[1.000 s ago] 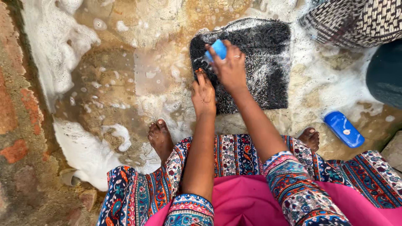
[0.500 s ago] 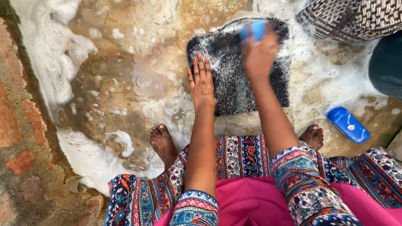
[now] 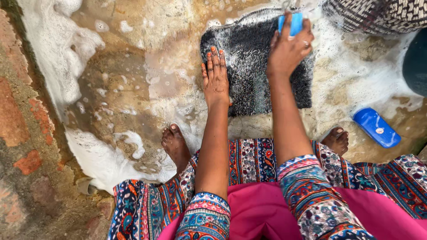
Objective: The person washes a dark floor mat and a patterned garment by hand on a concrete floor using a blue brush and soapy water from a bucket.
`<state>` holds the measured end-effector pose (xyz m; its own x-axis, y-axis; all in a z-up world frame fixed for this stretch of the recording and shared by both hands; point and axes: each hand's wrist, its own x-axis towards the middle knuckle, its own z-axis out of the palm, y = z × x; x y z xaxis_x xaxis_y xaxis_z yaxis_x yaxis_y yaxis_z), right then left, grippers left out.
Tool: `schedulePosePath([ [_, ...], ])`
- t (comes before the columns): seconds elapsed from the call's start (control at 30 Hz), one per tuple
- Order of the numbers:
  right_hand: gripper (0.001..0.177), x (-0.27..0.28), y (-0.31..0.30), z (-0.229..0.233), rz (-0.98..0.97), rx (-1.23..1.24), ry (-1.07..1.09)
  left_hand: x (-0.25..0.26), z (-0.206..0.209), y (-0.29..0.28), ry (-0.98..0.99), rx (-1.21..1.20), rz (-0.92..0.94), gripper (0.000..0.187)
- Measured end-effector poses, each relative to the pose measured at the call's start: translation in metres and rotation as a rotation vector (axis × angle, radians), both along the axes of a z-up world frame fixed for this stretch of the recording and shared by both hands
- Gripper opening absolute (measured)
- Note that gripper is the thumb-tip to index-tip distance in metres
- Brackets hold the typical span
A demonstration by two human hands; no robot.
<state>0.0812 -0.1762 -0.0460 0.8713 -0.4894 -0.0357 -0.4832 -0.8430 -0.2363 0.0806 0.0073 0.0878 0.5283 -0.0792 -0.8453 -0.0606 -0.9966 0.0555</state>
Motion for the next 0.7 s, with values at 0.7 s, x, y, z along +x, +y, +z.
schedulePosePath([
  [0.7,0.051,-0.094,-0.025,0.016,0.721,-0.036,0.162,-0.015,-0.057,0.004,-0.335,-0.007,-0.055,0.127],
])
